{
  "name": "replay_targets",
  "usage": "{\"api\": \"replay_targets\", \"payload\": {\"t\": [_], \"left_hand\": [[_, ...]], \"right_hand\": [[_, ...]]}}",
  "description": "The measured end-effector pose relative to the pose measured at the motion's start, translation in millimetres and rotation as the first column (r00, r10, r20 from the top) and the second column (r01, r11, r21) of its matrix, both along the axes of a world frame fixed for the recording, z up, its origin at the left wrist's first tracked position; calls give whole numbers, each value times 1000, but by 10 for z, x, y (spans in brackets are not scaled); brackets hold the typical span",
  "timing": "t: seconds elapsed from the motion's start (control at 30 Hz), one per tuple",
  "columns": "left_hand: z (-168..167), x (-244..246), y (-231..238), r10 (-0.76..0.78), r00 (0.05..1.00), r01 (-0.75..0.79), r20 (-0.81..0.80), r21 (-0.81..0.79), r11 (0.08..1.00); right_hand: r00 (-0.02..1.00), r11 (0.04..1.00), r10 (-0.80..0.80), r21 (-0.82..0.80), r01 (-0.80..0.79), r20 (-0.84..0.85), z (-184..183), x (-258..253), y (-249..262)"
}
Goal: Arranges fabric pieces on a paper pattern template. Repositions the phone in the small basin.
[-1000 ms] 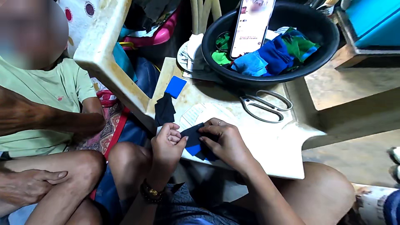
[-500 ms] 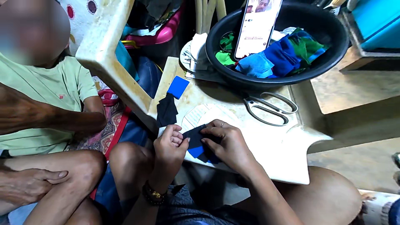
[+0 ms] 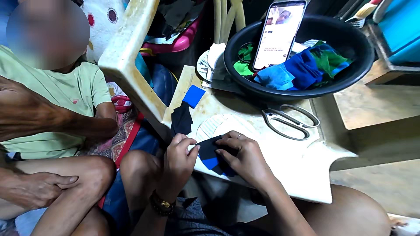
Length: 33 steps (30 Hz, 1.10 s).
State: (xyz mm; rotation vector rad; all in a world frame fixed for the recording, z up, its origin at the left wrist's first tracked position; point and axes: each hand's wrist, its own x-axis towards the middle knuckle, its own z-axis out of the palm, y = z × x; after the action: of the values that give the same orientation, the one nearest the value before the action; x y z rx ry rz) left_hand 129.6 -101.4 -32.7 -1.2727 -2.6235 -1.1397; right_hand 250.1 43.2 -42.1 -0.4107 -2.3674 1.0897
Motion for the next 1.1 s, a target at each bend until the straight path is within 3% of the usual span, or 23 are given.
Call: {"api": "replay_targets", "payload": {"t": [0.37,1.1], "left_hand": [[76,20,43,7,999,-2,35,-129,992],[30,-11,24,8,1000,-7,15,-72,997]], "right_hand": [[1000,1000,-2,-9,2,-17,-15,-9,-4],[1000,1000,1,-3,-1,-1,-34,-9,10]]}}
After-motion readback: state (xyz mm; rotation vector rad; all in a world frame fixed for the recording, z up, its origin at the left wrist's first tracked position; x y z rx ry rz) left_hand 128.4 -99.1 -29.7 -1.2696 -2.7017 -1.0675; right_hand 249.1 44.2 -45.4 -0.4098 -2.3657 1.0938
